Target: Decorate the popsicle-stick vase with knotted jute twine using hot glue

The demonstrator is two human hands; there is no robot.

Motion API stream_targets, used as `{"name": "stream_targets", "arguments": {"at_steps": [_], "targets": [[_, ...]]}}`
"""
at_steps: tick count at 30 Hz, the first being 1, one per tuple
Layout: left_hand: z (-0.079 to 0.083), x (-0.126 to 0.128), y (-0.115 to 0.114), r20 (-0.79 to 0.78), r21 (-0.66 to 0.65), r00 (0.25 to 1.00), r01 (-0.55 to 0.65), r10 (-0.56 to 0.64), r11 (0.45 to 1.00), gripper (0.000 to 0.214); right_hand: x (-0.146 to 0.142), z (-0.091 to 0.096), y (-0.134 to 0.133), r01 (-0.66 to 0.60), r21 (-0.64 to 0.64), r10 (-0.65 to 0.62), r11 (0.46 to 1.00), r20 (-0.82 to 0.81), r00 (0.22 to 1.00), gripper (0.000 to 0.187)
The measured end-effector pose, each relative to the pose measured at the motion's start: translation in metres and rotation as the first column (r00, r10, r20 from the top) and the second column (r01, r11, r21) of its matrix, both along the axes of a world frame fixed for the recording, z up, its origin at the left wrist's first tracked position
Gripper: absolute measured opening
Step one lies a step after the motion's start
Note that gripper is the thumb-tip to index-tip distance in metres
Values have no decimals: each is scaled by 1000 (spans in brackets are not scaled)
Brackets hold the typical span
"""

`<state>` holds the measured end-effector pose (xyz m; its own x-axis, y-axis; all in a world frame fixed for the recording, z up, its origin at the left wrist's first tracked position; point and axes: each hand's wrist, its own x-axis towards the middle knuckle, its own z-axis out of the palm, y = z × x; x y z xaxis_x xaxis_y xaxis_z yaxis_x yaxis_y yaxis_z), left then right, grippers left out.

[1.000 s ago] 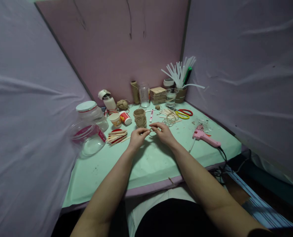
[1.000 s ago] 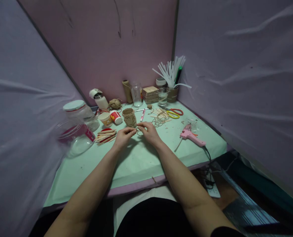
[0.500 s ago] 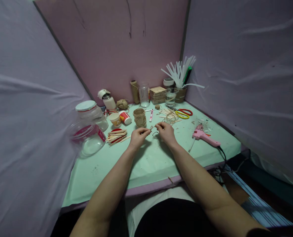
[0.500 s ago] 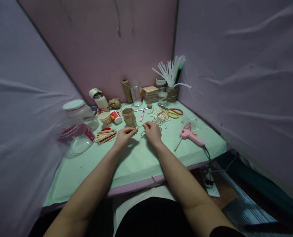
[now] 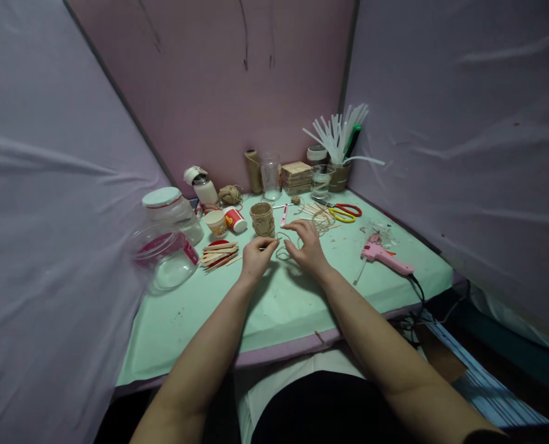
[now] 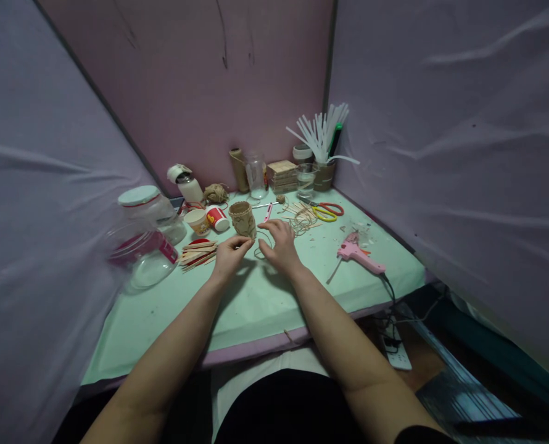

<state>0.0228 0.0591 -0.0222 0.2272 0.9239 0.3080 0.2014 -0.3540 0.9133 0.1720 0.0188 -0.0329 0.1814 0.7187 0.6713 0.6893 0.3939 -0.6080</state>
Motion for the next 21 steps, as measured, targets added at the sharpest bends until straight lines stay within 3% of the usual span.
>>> {"name": "stream_targets", "arguments": {"at_steps": [5, 9, 14, 21], "targets": [[2, 0, -3, -46, 113, 999, 12, -6, 994, 14, -2, 0, -1, -116, -53, 118, 992, 29, 993, 16], [1, 1, -4, -63, 123, 997, 54, -47, 991, 15, -1, 1, 2, -190, -139, 153, 972, -238, 959, 17], [-1, 2, -4, -36, 85, 994, 104, -102, 991, 14, -1, 2, 4, -351, -218, 155, 911, -608, 779, 23], [0, 3, -3, 44, -102, 988, 150, -147, 983, 21, -2, -1, 6, -520, -182, 180, 835, -802, 569, 29]]}}
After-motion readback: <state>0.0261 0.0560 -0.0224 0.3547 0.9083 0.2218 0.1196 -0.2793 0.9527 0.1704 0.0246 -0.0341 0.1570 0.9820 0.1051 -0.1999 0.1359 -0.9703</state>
